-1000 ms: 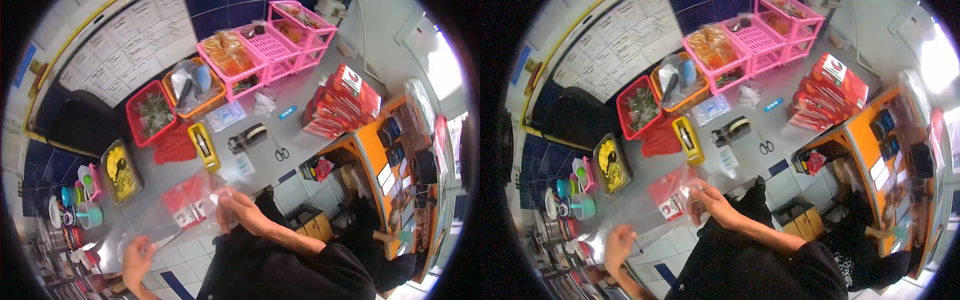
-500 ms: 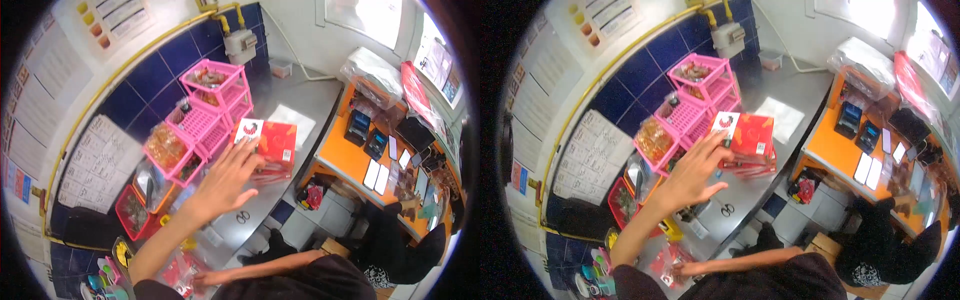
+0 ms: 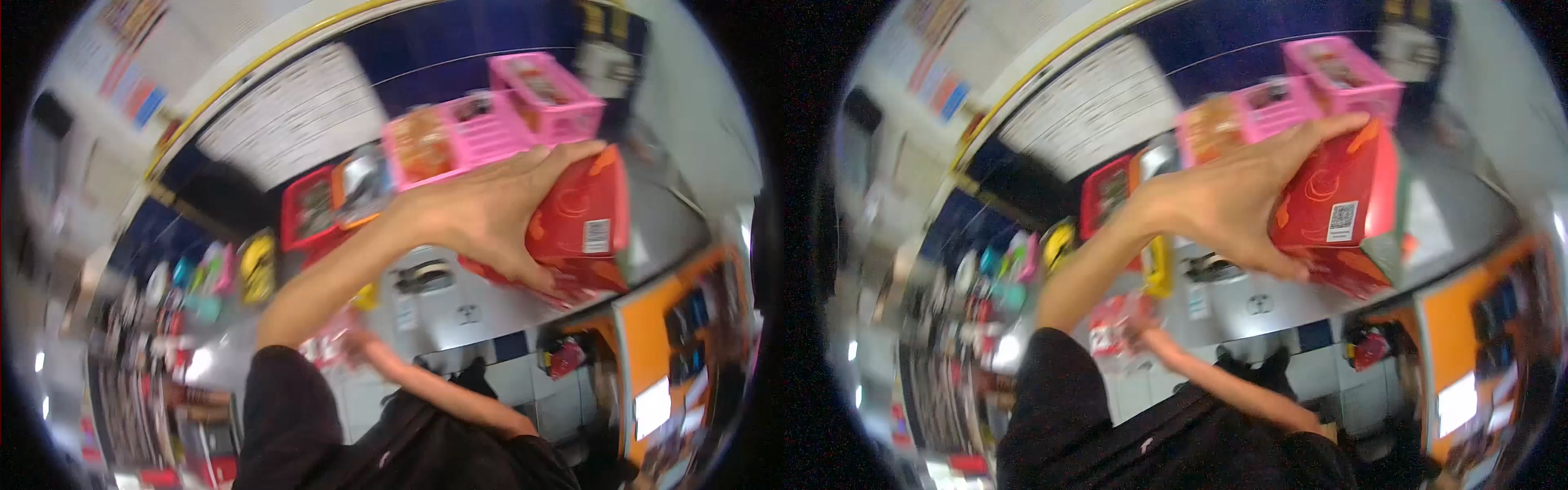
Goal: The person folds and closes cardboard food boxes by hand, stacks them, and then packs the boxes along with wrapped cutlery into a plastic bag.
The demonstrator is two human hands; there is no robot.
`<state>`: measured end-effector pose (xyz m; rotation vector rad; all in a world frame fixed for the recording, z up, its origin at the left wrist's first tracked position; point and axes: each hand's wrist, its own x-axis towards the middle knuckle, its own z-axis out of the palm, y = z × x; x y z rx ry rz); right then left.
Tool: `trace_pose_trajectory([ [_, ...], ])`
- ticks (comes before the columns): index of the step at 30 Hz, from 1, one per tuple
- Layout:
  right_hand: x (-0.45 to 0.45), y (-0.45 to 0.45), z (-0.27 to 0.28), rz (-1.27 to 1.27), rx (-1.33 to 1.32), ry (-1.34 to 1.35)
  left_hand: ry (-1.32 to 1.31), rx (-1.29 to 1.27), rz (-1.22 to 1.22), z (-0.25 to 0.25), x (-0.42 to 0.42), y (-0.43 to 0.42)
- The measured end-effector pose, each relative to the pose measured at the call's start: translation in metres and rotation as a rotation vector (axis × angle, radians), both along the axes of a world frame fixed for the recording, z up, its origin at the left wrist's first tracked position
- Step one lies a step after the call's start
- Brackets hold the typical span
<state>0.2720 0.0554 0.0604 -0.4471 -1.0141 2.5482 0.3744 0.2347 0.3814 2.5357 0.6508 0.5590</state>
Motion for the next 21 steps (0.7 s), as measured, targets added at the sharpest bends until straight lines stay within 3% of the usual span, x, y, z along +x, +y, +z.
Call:
trace_pose_trajectory([
  [2,0.029,0.012,0.050,0.067,-0.172,0.018,-0.067,-0.125,0.145,0.011,-0.068,-0.050],
  [5,0.025,0.000,0.018,0.013,-0.119,0.077,-0.252,-0.393,0.345,-0.004,-0.155,-0.133],
  [7,0.026,0.002,0.036,-0.093,-0.311,-0.012,-0.309,-0.621,0.568,-0.032,-0.206,-0.183],
  [9,0.018,0.006,0.038,-0.147,-0.385,-0.082,-0.185,-0.861,0.689,-0.075,-0.259,-0.225],
  [11,0.020,0.004,0.058,-0.234,-0.272,-0.055,0.067,-1.155,0.819,-0.110,-0.290,-0.252],
  [12,0.019,-0.005,0.062,-0.260,-0.143,-0.061,0.054,-1.151,0.815,-0.131,-0.304,-0.262],
  [14,0.016,-0.031,0.073,-0.119,0.104,-0.098,0.390,-1.116,0.912,-0.176,-0.331,-0.280],
  [15,0.014,-0.045,0.079,-0.024,0.196,-0.087,0.378,-1.117,0.907,-0.201,-0.348,-0.277],
  [17,0.002,-0.070,0.072,0.261,0.339,-0.141,0.559,-1.128,1.178,-0.241,-0.373,-0.270],
  [18,0.000,-0.082,0.066,0.257,0.341,-0.152,0.551,-1.129,1.168,-0.244,-0.367,-0.265],
  [20,-0.006,-0.096,0.056,0.419,0.473,-0.121,0.410,-0.940,1.604,-0.249,-0.344,-0.243],
  [21,-0.009,-0.092,0.061,0.404,0.472,-0.128,0.413,-0.936,1.588,-0.265,-0.343,-0.235],
])
